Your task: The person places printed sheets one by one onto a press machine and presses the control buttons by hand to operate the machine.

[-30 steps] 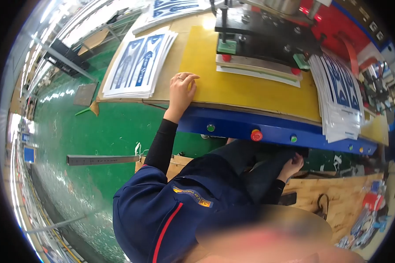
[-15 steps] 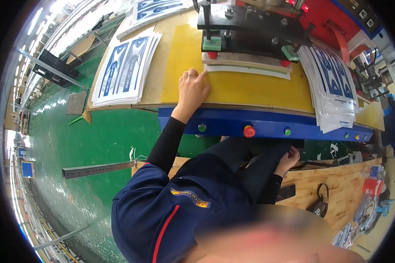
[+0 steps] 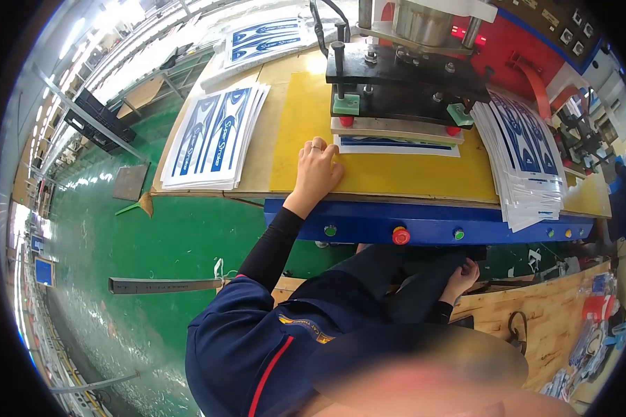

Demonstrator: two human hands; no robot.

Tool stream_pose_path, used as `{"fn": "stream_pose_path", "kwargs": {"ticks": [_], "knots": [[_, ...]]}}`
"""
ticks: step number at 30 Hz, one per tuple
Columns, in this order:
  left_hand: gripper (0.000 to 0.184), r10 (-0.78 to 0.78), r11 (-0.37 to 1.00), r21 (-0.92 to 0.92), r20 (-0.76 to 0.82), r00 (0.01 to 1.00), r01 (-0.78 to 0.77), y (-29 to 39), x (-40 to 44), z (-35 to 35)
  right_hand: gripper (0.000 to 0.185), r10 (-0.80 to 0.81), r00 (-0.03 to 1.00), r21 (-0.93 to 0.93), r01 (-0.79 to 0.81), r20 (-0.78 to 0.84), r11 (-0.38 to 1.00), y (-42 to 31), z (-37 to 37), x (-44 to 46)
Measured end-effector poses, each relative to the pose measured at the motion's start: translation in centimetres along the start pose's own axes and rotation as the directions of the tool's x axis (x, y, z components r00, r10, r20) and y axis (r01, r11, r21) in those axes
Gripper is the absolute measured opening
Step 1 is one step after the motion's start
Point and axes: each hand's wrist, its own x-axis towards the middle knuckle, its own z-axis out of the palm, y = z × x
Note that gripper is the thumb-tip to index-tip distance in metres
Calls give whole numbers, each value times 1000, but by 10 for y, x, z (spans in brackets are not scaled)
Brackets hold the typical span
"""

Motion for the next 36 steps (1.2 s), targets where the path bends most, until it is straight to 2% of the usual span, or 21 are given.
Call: {"fn": "stream_pose_path", "kwargs": {"ticks": [2, 5, 8, 9, 12, 13, 14, 15, 16, 18, 19, 22, 23, 26, 27, 30, 31, 32, 34, 35, 36], "knots": [[29, 94, 995, 25, -79, 992, -92, 5, -6, -2, 39, 6, 1000, 10, -6, 0, 1000, 1, 0, 1], [33, 250, 964, -87, -18, 968, -250, 8, -20, -2, 38, 3, 1000, 15, -3, 0, 1000, 8, 3, 2], [33, 328, 932, -187, 65, 942, -311, 25, -42, -24, 38, -12, 1000, 6, 11, 17, 1000, 10, 4, 2], [33, 424, 901, -135, 64, 904, -413, 22, -50, -23, 39, -21, 1000, -5, 21, 22, 1000, 9, 3, 2], [32, 464, 872, 163, 32, 885, -462, -29, -52, -42, 41, -31, 999, -39, 32, 32, 999, 8, 1, 1], [27, 202, 962, 212, -130, 971, -172, -57, -51, -51, 41, -25, 999, -51, 26, 34, 998, 8, 1, 2], [22, -70, 968, 209, -296, 953, 136, -81, -46, -59, 41, -18, 999, -63, 20, 37, 998, 7, 0, 2], [18, -201, 975, -20, -504, 840, 222, -81, -34, -80, 40, -2, 999, -60, 4, 36, 998, 8, -1, 1], [15, -355, 935, -260, -651, 671, 242, -78, -24, -101, 40, 13, 999, -56, -11, 33, 998, 6, -2, 0], [25, -481, 874, -262, -360, 799, 409, -97, -44, -110, 39, 8, 1000, -49, -7, 27, 999, 4, 0, 3], [31, -535, 839, -238, -195, 822, 490, -99, -53, -114, 39, -7, 1000, -49, 8, 26, 999, 5, 1, 4], [52, -570, 819, 132, 76, 818, 559, -80, -72, -119, 39, -27, 999, -34, 28, 35, 999, 2, 5, 1], [64, -585, 801, 212, 73, 808, 560, -75, -74, -121, 38, -30, 999, -36, 31, 44, 999, 1, 2, 0], [65, -722, 691, 373, 317, 615, 619, -81, -82, -123, 39, -27, 998, -70, 30, 57, 997, -4, -1, -1], [60, -688, 701, 303, 525, 501, 645, -62, -68, -141, 38, -48, 998, -47, 50, 51, 998, -2, -1, -1], [49, -465, 883, 96, 300, 833, 458, -69, -84, -125, 36, -19, 999, -55, 21, 46, 998, -1, -3, 2], [34, -436, 896, 48, 279, 855, 442, -59, -73, -135, 36, -18, 999, -45, 20, 45, 999, 0, -1, 3], [26, -377, 920, -44, 181, 908, 391, -56, -63, -141, 35, -17, 999, -38, 19, 44, 999, 2, 1, 4], [24, -352, 931, -104, 3, 936, 350, -68, -41, -163, 35, -15, 999, -44, 17, 48, 999, 2, -2, 3], [21, -356, 934, -33, -143, 924, 355, -80, -26, -176, 35, -13, 999, -51, 16, 50, 999, 1, 0, 3], [18, -226, 944, 174, -273, 935, 279, -114, -18, -184, 35, -12, 999, -58, 15, 51, 998, 0, -2, 3]]}}
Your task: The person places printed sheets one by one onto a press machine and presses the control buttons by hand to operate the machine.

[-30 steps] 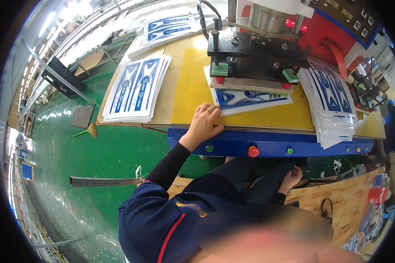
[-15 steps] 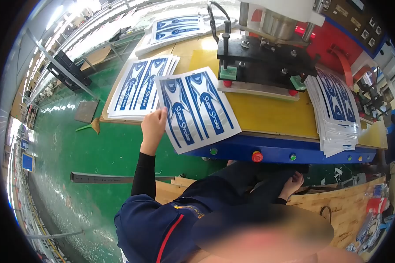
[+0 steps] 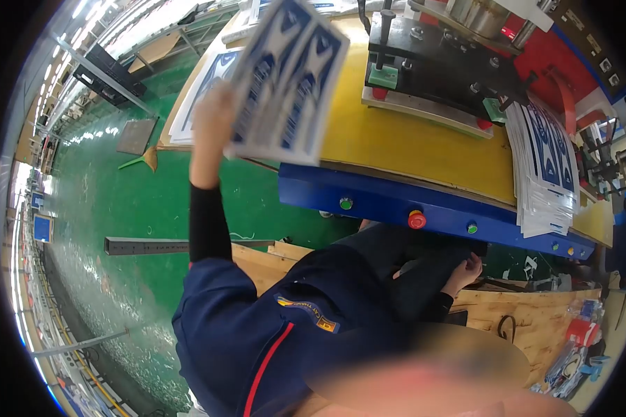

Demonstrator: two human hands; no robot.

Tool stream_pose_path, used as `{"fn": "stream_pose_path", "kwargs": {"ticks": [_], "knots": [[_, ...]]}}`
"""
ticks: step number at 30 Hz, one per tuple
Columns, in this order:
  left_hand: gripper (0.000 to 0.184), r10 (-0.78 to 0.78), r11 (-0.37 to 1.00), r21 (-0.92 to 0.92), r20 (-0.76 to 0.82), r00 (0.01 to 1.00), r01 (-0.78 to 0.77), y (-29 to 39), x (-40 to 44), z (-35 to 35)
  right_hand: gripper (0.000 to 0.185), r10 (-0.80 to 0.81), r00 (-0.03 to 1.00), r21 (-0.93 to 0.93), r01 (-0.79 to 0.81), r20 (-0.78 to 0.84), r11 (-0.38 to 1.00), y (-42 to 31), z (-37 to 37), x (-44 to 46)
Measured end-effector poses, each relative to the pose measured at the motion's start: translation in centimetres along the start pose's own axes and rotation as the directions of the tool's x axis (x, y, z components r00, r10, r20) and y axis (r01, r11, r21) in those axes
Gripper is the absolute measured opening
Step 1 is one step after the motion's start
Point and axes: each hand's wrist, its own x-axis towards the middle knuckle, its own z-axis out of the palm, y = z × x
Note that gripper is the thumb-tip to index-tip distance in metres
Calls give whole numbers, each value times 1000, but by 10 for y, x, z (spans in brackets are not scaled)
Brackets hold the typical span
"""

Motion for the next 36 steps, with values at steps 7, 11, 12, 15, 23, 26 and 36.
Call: {"fn": "stream_pose_path", "kwargs": {"ticks": [7, 11, 12, 15, 23, 26, 36], "knots": [[43, -125, 879, 432, -202, 971, 203, -132, 81, 3, 37, -27, 1000, -25, 27, 3, 999, 11, 1, 2], [47, 3, 987, 159, 153, 988, -28, -122, 45, 52, 38, -29, 1000, 2, 29, -2, 1000, 4, 2, 1], [50, 33, 992, 109, 237, 971, -61, -133, 30, 81, 38, -26, 1000, 8, 26, -4, 1000, 4, 1, 0], [55, 24, 986, 141, 397, 917, -86, -82, -8, 87, 41, 57, 998, 64, -59, 28, 996, 19, -4, 6], [48, 86, 996, -66, 411, 907, -64, -56, -52, 26, 34, -544, 773, -168, 519, -325, 838, -137, -66, 30], [40, 80, 990, -140, 325, 942, -36, -70, -53, 42, 35, -642, 725, -223, 603, -248, 766, -185, -60, 106], [31, 290, 946, -184, 102, 951, -269, -4, -54, 50, 58, -722, 687, -559, 631, 81, 538, -215, -2, 166]]}}
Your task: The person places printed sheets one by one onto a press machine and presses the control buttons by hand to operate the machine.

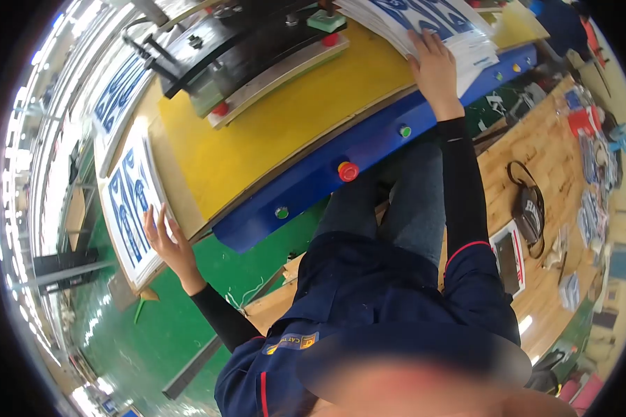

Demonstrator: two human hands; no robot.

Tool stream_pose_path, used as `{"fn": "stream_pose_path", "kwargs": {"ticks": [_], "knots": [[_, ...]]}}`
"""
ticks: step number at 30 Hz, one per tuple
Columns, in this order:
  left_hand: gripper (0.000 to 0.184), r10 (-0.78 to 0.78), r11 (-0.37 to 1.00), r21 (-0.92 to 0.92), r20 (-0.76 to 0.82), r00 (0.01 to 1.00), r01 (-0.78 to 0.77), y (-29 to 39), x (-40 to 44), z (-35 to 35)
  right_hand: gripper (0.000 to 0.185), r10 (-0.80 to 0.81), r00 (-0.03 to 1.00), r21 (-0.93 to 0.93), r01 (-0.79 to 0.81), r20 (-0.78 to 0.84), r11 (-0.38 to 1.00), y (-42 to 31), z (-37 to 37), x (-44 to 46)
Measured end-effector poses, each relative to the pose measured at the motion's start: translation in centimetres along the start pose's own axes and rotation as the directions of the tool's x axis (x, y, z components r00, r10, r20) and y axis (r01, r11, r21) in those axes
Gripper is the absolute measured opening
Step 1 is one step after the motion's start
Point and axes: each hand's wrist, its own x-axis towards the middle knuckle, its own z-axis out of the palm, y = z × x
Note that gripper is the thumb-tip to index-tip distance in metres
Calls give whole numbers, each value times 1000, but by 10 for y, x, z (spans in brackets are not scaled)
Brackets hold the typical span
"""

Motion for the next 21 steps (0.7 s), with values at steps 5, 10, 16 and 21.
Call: {"fn": "stream_pose_path", "kwargs": {"ticks": [5, 10, 16, 21], "knots": [[28, 198, 972, -151, 112, 974, -180, 78, 12, 25, 21, 137, 990, 90, -140, 40, 986, 0, -37, 2], [29, 313, 884, -409, 155, 937, -228, 139, 18, 48, 26, -21, 984, 69, 33, -176, 997, 7, -31, 8], [32, 394, 756, -631, 228, 891, -173, 166, 13, 73, 69, 187, 976, 166, -204, 110, 965, 1, -21, -15], [37, 415, 568, -818, 378, 827, 89, 209, -6, 84, 25, 308, 916, 38, -328, 258, 944, -51, -70, -32]]}}
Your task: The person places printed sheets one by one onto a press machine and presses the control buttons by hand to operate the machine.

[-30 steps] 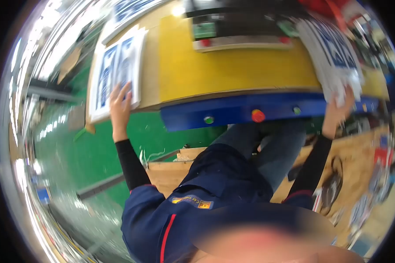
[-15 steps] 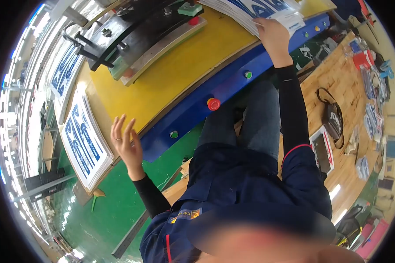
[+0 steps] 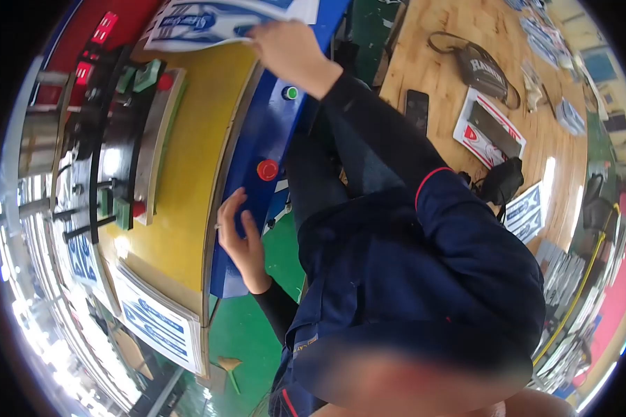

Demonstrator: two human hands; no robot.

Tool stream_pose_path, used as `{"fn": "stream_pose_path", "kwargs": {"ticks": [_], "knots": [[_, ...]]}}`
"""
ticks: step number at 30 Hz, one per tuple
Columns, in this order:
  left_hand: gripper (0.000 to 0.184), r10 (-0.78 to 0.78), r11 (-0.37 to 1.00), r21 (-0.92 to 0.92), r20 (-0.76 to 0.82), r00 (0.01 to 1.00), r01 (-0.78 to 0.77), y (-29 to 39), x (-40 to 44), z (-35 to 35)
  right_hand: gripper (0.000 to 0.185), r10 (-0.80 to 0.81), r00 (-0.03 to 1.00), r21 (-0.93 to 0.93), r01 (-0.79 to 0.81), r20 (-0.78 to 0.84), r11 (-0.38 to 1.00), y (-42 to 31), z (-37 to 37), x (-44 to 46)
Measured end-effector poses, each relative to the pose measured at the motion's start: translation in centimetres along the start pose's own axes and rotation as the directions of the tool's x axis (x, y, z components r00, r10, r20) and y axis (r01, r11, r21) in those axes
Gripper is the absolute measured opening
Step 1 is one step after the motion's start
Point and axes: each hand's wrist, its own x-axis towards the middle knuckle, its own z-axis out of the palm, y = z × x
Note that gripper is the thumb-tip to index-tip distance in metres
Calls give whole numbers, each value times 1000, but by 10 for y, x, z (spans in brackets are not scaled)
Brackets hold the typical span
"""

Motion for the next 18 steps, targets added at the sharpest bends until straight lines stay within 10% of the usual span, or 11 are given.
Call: {"fn": "stream_pose_path", "kwargs": {"ticks": [1, 3, 5, 6, 8, 11, 13, 18], "knots": [[38, -48, 996, -71, 49, 998, 52, 5, 3, 12, 29, 179, 936, 137, -229, 304, 964, -24, -29, -13], [67, -111, 954, -266, 116, 987, 138, 18, 5, 39, 39, -10, 928, 375, -140, 372, 917, -52, -52, -55], [76, -82, 818, -573, -45, 996, 41, 2, 0, 72, 37, -303, 925, 926, -110, 228, 361, -62, -40, -101], [64, -177, 808, -585, -142, 974, 62, -27, -11, 86, 36, -263, 949, 944, -82, 172, 321, -55, -31, -115], [50, -450, 750, -611, -192, 872, 252, -22, 0, 73, 38, -181, 982, 969, -14, 60, 248, -33, -17, -138], [41, -666, 661, -623, -232, 709, 418, -46, -4, 18, 36, 267, 962, 623, -178, -52, 762, 45, 11, -182], [50, -717, 667, -496, -224, 660, 556, -75, -23, -40, 39, 574, 817, 710, -380, -42, 593, 106, 46, -239], [58, -711, 702, -363, -331, 620, 613, -164, -102, -189, 42, 730, 681, 282, -691, -54, 666, 200, 76, -371]]}}
